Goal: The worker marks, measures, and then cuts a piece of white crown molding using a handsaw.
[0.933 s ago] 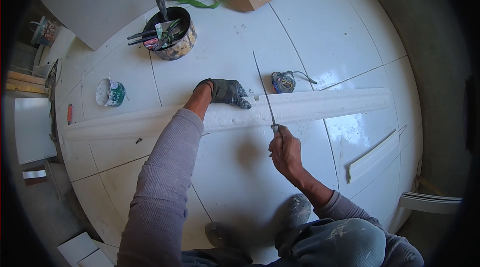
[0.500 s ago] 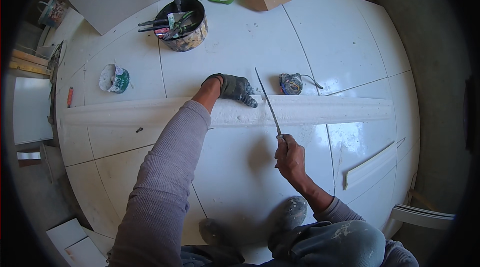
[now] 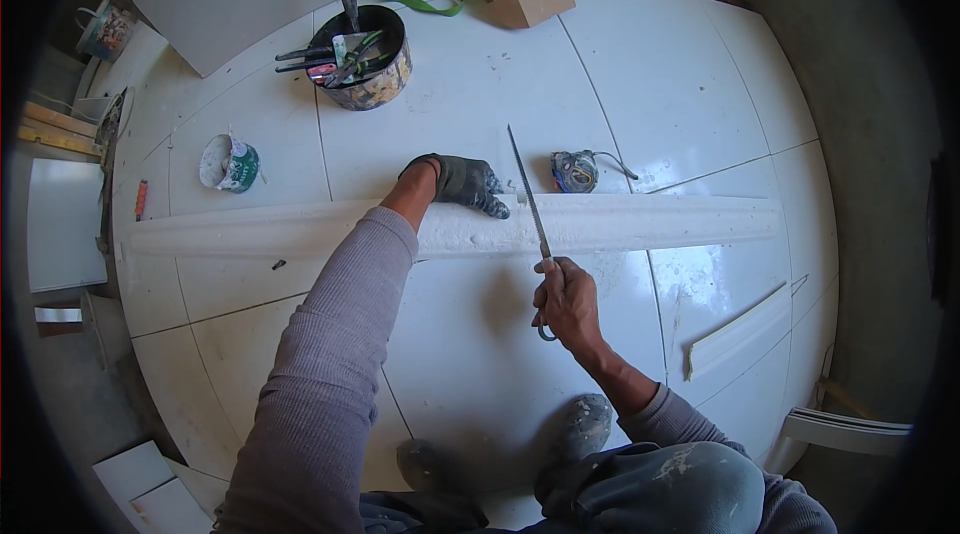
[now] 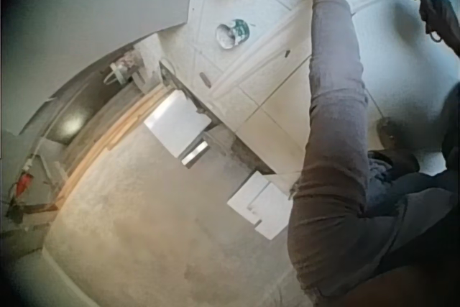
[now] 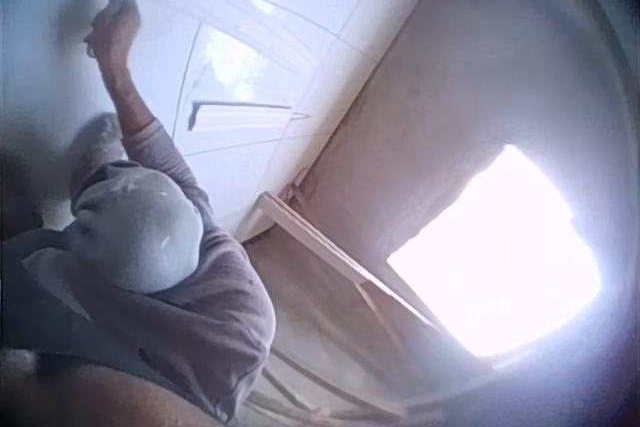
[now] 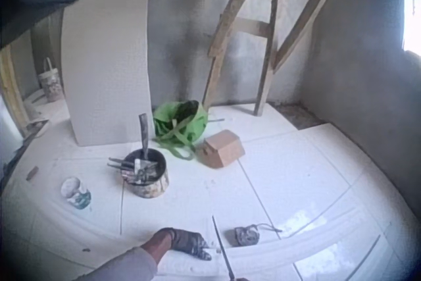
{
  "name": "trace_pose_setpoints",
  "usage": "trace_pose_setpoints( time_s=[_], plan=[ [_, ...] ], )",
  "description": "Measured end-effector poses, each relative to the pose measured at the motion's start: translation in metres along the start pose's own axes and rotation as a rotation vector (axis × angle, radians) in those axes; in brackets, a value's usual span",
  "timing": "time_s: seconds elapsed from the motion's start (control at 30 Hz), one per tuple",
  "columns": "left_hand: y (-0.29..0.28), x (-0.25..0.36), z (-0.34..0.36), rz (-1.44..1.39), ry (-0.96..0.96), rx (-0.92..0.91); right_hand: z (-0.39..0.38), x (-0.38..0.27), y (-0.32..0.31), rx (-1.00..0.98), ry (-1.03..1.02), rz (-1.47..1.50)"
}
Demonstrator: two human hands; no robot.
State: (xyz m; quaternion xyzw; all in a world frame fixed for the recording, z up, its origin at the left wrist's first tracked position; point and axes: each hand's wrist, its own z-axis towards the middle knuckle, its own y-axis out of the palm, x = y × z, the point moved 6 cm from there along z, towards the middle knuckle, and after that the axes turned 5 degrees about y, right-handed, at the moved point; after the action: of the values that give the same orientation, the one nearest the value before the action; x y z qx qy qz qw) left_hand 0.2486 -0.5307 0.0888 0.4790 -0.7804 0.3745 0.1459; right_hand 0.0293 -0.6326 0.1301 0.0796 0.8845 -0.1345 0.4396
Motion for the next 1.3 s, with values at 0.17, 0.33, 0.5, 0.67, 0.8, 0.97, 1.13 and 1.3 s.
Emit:
trace_pose_setpoints(
  time_s=[0.17, 0.33, 0.5, 0.67, 0.8, 0.97, 1.13, 1.3],
  plan=[
    [-0.004, 0.008, -0.004, 0.055, 0.016, 0.026, -0.01, 0.017, 0.003, 0.007, 0.039, -0.047],
    [0.0, 0.003, 0.003, 0.031, 0.042, -0.038, 0.002, 0.015, 0.015, -0.074, 0.106, 0.256],
    [-0.002, 0.007, -0.001, 0.037, -0.019, -0.036, -0.007, 0.017, 0.014, -0.033, 0.041, 0.201],
    [-0.001, -0.001, 0.003, 0.032, 0.029, -0.002, -0.004, 0.02, 0.017, 0.021, 0.057, 0.09],
    [-0.004, 0.002, -0.001, 0.066, 0.019, -0.006, 0.002, 0.008, 0.016, 0.011, 0.079, 0.115],
    [-0.004, 0.009, -0.003, 0.04, 0.036, 0.004, -0.008, 0.009, 0.019, 0.002, 0.138, 0.133],
    [0.008, -0.017, 0.01, 0.034, 0.009, -0.091, -0.004, 0.008, 0.029, -0.065, 0.135, 0.299],
    [0.002, -0.006, 0.015, 0.106, 0.065, 0.081, -0.007, 0.017, 0.024, 0.047, 0.084, 0.129]
  ],
)
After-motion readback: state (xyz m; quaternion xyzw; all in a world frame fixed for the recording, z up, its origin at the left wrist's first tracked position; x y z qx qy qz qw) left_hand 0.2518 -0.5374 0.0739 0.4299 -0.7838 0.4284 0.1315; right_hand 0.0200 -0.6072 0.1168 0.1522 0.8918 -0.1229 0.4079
